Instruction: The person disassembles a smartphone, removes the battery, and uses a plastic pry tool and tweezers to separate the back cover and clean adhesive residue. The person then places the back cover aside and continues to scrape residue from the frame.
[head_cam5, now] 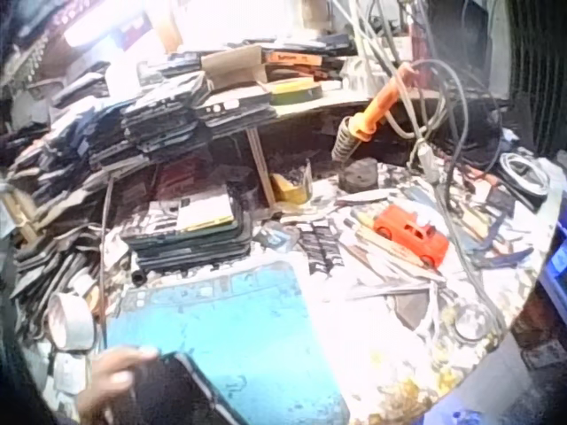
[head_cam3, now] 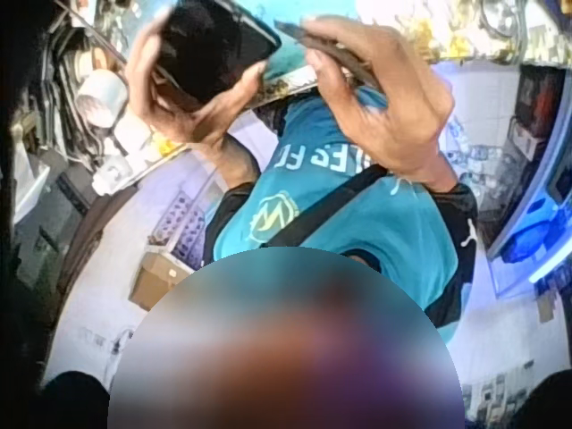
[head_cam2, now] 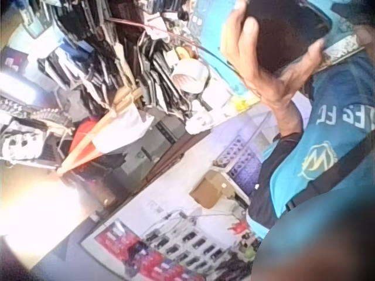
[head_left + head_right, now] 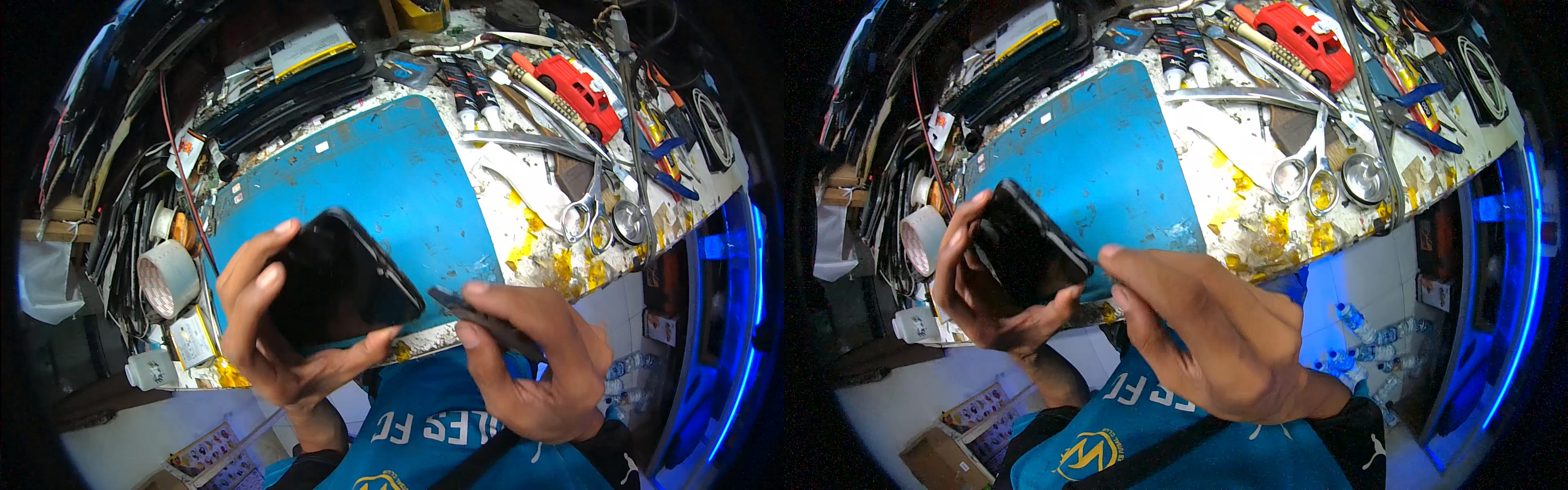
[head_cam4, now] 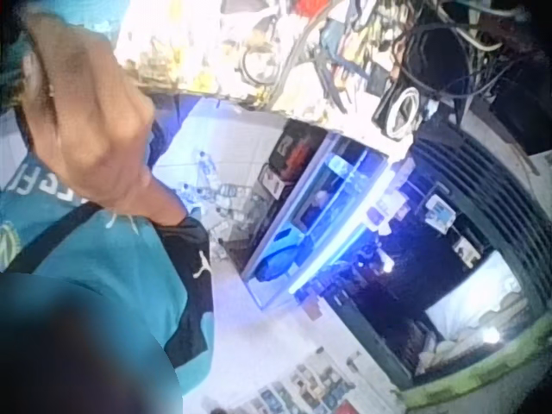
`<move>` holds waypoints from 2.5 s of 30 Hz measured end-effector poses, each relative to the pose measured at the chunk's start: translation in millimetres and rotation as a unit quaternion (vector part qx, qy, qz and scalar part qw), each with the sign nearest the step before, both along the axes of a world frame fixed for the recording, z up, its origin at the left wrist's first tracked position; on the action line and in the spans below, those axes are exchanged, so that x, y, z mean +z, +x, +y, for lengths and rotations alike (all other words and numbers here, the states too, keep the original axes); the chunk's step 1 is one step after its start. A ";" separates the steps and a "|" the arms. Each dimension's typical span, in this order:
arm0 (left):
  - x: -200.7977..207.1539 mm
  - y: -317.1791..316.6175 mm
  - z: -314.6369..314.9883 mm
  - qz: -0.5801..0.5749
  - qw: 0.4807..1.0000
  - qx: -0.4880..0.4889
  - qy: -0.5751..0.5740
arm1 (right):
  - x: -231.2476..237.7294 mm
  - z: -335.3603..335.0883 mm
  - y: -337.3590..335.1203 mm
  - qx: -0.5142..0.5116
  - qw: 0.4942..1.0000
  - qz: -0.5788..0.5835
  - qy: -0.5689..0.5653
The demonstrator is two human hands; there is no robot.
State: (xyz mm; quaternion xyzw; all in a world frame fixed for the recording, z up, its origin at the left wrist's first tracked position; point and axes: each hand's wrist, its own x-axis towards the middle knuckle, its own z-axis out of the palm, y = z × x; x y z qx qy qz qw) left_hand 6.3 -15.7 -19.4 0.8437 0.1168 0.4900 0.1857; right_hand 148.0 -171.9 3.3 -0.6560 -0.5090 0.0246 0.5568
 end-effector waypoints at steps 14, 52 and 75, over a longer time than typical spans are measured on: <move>2.0 -21.9 -1.5 0.053 0.987 0.082 0.125 | -12.2 3.3 -5.8 0.024 0.996 -0.053 0.065; 4.2 -10.8 -5.7 0.047 0.990 0.095 0.093 | -18.1 8.0 -13.8 0.034 0.999 0.018 0.015; 50.1 14.0 0.8 -0.112 0.971 0.057 -0.204 | 45.6 96.4 12.7 0.160 0.967 -0.051 0.194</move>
